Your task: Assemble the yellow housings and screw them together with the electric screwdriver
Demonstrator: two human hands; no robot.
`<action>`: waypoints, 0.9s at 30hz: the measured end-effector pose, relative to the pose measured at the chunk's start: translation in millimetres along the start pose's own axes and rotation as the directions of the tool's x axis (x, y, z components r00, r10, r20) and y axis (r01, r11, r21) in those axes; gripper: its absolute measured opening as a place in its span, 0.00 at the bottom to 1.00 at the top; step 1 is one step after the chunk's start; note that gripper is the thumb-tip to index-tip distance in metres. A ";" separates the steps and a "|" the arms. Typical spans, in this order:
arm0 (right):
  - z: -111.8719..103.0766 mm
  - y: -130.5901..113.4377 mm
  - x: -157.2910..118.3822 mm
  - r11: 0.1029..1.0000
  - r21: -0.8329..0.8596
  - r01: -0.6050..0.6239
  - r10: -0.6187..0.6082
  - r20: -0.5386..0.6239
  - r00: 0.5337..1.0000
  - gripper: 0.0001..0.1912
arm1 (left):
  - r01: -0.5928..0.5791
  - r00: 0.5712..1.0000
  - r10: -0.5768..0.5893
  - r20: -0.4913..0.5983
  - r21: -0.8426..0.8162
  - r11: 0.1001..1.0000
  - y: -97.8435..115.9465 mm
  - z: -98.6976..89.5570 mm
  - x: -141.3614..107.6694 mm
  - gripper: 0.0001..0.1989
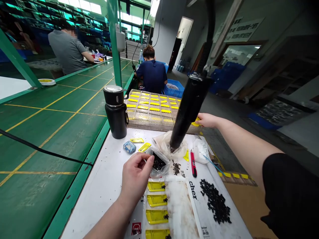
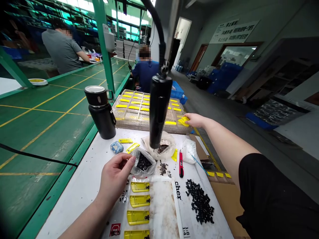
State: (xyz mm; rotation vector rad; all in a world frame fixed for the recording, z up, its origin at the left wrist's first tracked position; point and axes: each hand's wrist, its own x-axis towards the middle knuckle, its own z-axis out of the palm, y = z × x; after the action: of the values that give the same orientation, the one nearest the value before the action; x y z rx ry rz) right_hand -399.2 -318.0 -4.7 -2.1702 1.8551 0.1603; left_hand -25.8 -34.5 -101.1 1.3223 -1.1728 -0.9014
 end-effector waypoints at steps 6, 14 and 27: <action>-3.6 2.9 8.9 1.000 0.007 0.001 -0.001 0.065 0.998 0.24 | 0.033 0.999 -0.033 -0.023 0.006 0.999 -2.6 -0.9 -0.4 0.17; 8.1 1.7 31.8 0.999 -0.038 0.011 -0.012 -0.024 1.000 0.22 | 0.077 0.997 -0.077 0.013 -0.003 0.997 -3.7 -0.7 1.9 0.20; 6.3 15.5 19.3 0.958 0.282 -0.061 0.088 -0.086 0.992 0.22 | 0.185 0.983 -0.184 0.025 -0.013 0.983 -0.8 -0.8 2.5 0.24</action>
State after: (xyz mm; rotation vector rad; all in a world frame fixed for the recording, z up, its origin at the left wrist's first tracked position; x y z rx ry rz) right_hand -410.6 -336.7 -18.0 -1.9486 1.8831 -0.1864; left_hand -24.4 -36.8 -101.5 1.4282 -1.0713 -1.0599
